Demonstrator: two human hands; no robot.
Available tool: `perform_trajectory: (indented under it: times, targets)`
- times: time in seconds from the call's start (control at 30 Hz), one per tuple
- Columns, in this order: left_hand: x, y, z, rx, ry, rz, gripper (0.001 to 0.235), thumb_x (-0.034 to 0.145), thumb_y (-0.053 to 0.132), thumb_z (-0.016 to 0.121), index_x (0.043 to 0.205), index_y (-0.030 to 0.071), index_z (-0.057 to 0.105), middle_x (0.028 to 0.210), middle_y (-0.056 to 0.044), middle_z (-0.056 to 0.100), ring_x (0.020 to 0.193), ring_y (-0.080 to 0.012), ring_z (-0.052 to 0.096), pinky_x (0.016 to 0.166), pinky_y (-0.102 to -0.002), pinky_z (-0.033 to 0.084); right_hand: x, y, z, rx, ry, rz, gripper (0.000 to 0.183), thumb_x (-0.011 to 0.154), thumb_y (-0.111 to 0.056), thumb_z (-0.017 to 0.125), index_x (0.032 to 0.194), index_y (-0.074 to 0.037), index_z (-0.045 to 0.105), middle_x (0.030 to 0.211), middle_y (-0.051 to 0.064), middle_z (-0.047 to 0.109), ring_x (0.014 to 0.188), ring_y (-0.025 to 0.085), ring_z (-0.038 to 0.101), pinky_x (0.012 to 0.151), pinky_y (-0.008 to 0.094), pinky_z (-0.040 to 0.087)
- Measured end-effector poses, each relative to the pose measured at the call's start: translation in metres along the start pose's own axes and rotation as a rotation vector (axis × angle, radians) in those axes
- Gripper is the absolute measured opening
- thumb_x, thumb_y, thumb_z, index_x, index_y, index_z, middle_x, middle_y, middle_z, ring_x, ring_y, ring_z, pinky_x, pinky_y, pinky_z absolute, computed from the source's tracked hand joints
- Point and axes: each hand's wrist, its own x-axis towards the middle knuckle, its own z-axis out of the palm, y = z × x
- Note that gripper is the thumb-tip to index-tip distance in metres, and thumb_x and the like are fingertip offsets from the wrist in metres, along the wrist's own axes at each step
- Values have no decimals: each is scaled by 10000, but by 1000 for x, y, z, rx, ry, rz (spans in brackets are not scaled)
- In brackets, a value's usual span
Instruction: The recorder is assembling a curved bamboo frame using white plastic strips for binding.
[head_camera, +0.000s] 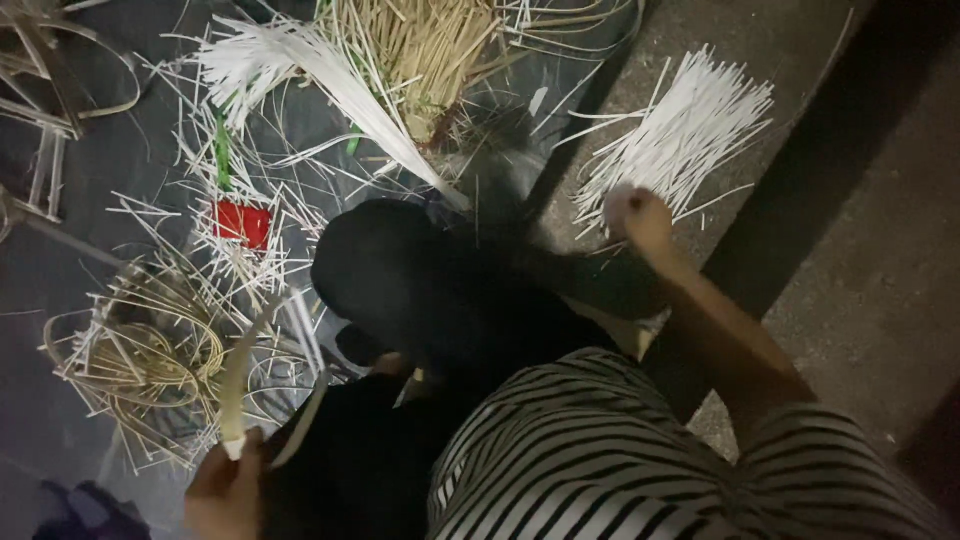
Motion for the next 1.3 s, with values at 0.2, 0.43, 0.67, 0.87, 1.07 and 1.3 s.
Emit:
perform_trajectory:
  times: [0.2, 0.43, 0.67, 0.87, 1.07, 1.3]
  targets:
    - [-8, 34, 3, 813, -43, 105, 254, 899, 253, 875, 1042, 54, 807, 813, -212, 724, 780, -269, 687, 726, -361, 525, 40, -2, 0, 138, -28, 159, 498, 981, -419, 731, 923, 76, 726, 750, 163, 703, 596, 230, 664, 575, 377, 530]
    - [-18, 14, 5, 100, -37, 28, 362, 954, 134, 755, 1268, -37, 700, 988, -164, 734, 843, -152, 663, 750, -287, 521, 39, 36, 0, 233, -3, 19, 390, 955, -355, 721, 902, 31, 696, 712, 88, 696, 576, 163, 657, 535, 310, 512]
    - [-26, 59, 8, -107, -1, 186, 397, 1001, 140, 655, 1344, -52, 599, 1121, -109, 695, 983, -121, 679, 871, -248, 540, 58, 33, 15, 299, 10, 38, 343, 930, -327, 762, 834, -1, 716, 672, 65, 645, 532, 132, 568, 493, 305, 432]
    - [-39, -9, -4, 22, 17, -84, 297, 1065, 213, 613, 1153, -57, 701, 974, -110, 722, 905, -148, 644, 837, -288, 509, -21, -68, -19, 998, -200, 172, 83, 1037, -133, 673, 1038, -83, 607, 888, 43, 689, 763, 124, 698, 703, 290, 613]
    - [-69, 52, -14, -201, -48, -49, 257, 989, 226, 658, 1056, -12, 725, 943, -40, 716, 898, -117, 629, 820, -272, 506, -112, -280, 14, 1096, -761, -211, 76, 1020, -76, 605, 1092, -94, 621, 949, 81, 707, 869, 196, 714, 738, 369, 608]
    - [-59, 30, -4, -239, -108, -156, 269, 996, 256, 667, 946, 2, 740, 814, -6, 660, 801, -98, 563, 730, -281, 479, -182, -370, 97, 978, -1258, -407, 65, 1050, -48, 610, 1114, -47, 622, 1016, 107, 708, 898, 194, 706, 789, 369, 603]
